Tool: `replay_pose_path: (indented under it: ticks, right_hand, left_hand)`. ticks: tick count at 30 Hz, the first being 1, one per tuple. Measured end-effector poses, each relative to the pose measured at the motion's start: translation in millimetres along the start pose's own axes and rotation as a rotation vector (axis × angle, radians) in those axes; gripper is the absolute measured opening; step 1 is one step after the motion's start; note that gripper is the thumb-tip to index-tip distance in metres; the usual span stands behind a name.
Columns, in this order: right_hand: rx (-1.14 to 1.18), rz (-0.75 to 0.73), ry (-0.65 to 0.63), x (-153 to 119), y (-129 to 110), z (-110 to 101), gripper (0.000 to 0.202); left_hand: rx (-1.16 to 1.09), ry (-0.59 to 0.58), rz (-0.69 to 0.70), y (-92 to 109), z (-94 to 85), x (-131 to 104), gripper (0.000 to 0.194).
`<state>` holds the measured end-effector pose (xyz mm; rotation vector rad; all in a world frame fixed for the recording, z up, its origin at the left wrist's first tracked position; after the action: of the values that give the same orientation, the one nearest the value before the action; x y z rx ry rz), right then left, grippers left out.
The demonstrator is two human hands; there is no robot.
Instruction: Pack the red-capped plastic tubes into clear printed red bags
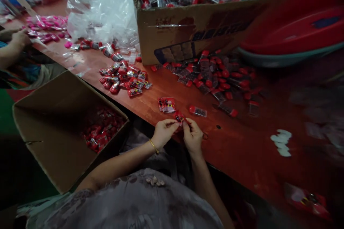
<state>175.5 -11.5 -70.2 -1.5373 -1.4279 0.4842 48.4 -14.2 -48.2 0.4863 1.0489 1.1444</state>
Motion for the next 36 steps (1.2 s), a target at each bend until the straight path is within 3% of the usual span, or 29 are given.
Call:
replay_pose_path:
  ticks: [18,25,36]
  right_hand:
    - [-0.03,-0.003,-0.1,3.5,-3.9,4.5,0.022]
    - [-0.013,0.005,-0.061,3.3,-6.4,3.2,0.023]
    - [0.065,-0.005,-0.077,3.4,-10.9,1.4,0.021]
  left_hand:
    - [0.056,-0.093,-0.05,-0.8,-5.7,5.6,0.031]
    - [0.064,-0.045,-0.085,2.4,-0.9,8.0,0.038]
    - [0.051,-0.022,0.054,17.1,0.1,14.0,0.039]
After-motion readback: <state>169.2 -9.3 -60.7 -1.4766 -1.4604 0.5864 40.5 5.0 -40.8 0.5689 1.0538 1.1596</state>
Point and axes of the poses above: each hand's wrist, its own x-axis towards the middle knuckle, its own z-axis out of the palm, y = z × x, the point moved 4 cm from there along x, towards the middle knuckle, and after that the axes turned 11 degrees about -x, right-handed, at the moved point
